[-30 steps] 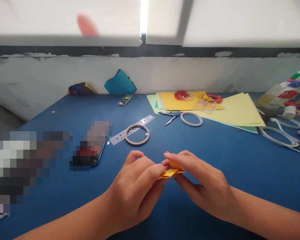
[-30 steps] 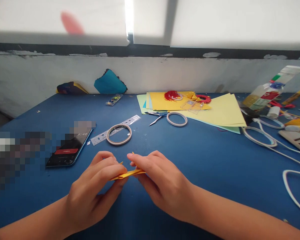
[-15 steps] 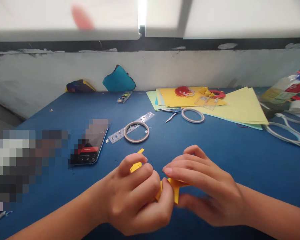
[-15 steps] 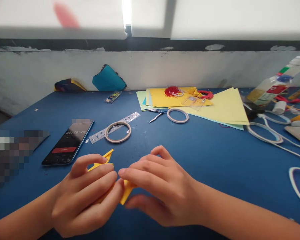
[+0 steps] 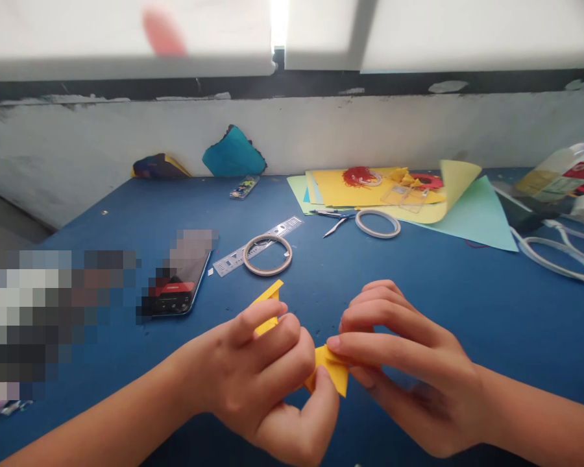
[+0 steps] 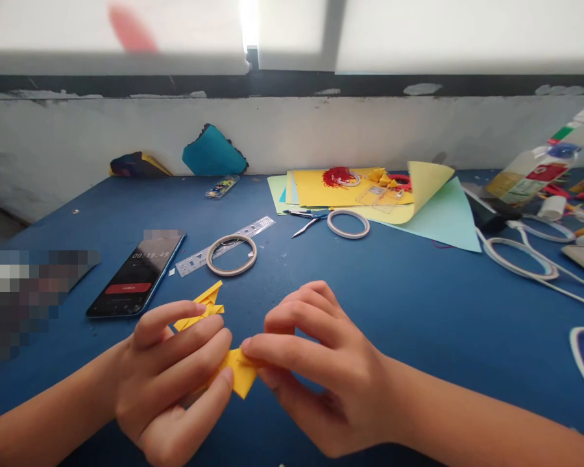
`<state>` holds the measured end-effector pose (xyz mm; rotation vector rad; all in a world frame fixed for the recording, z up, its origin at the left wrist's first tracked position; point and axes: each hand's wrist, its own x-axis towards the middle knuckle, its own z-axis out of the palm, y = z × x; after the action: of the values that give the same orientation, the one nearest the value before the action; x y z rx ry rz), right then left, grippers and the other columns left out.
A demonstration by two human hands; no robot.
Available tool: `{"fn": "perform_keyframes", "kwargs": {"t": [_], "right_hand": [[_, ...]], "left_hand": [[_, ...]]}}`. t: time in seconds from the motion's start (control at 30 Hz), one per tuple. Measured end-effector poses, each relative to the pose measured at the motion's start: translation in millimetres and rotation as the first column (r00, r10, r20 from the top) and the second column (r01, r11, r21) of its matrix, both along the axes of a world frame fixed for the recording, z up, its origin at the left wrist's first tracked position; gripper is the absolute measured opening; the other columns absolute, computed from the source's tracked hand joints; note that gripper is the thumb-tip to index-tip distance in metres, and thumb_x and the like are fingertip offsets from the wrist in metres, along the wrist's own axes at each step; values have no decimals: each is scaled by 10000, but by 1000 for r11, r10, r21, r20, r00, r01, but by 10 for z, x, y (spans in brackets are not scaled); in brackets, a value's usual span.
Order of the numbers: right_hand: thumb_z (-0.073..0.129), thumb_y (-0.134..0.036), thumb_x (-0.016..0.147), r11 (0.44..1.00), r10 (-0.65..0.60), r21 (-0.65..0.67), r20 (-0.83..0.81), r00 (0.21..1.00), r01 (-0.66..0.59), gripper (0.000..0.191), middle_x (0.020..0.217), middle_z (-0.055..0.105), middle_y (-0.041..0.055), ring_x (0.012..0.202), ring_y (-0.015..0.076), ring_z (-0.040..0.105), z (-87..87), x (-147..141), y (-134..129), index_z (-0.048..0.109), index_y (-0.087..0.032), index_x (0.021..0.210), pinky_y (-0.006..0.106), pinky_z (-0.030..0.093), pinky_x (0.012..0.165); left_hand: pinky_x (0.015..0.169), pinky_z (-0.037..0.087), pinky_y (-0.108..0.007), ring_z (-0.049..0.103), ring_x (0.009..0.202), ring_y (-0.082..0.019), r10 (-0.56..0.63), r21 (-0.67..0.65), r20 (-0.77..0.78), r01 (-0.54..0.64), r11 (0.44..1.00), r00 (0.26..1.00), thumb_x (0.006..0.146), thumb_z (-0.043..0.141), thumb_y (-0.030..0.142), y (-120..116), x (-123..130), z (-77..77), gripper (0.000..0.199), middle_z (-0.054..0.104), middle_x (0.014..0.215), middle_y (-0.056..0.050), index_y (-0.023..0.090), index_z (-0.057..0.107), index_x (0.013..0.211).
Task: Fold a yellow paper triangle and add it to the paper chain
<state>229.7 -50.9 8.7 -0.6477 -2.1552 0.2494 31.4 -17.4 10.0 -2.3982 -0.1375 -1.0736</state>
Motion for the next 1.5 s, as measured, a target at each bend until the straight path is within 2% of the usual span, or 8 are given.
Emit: {"fn": "perform_keyframes", "kwargs": {"t": [0.17,0.27,0.4,0.47,0.53,0.73,1.1,1.5], "right_hand": [[444,-37,756,1000,-23,13,-2,1000,23,221,764,555,66,698,157,502,33,3,-47,579,-128,905,348,438,667],[436,-40,758,999,-8,54,20,1000,7,203,763,558,71,705,162,492,24,-2,-69,581,-110,883,346,433,668],[472,-38,739,987,-24,159,75,997,12,183,782,563,88,744,180,488,-1,-7,-61,586,-78,876,346,422,673],[484,-30,728,984,-54,176,95,994,36,199,813,566,95,755,184,483,-15,-2,-50,580,-74,896,350,420,680],[488,-26,726,984,-66,169,106,992,48,225,843,565,100,763,185,480,-30,8,-42,570,-77,929,354,420,689],[483,-23,732,993,-26,121,80,996,17,300,880,568,99,802,187,490,-74,28,-43,489,-92,1024,363,438,713],[489,-70,785,994,15,105,149,989,-31,108,828,583,92,764,173,504,-35,59,7,528,-136,861,339,458,669],[465,-83,825,994,34,102,153,988,-50,78,838,584,85,769,161,500,-63,25,5,513,-145,822,330,472,697]], "left_hand": [[731,428,-312,550,607,-141,-33,43,-42,35,998,999,648,559,108,22,-19,-26,181,606,572,45,233,429,633],[740,401,-324,556,599,-138,-39,38,-48,41,998,998,795,488,236,20,-12,-28,136,596,562,38,220,498,660],[841,342,-433,572,662,-169,74,-257,109,-44,965,991,922,260,394,-40,23,-75,463,608,634,-39,111,608,809],[855,331,-468,565,687,-183,136,-409,121,-75,909,983,886,388,382,-75,38,-95,370,604,666,-58,91,605,814],[855,334,-471,555,697,-186,134,-454,102,-74,888,986,840,492,342,-93,47,-100,268,596,678,-59,99,592,789],[890,314,-477,545,698,-177,135,-429,51,-100,898,990,823,517,329,-58,63,-107,226,600,683,-39,118,590,797],[905,319,-454,536,639,-143,101,-322,14,-91,942,995,784,593,385,-7,32,-110,252,594,619,-4,137,610,741],[926,299,-471,577,602,-130,36,-376,-20,-41,926,999,756,640,371,-15,40,-65,228,619,618,16,147,600,770]]}}
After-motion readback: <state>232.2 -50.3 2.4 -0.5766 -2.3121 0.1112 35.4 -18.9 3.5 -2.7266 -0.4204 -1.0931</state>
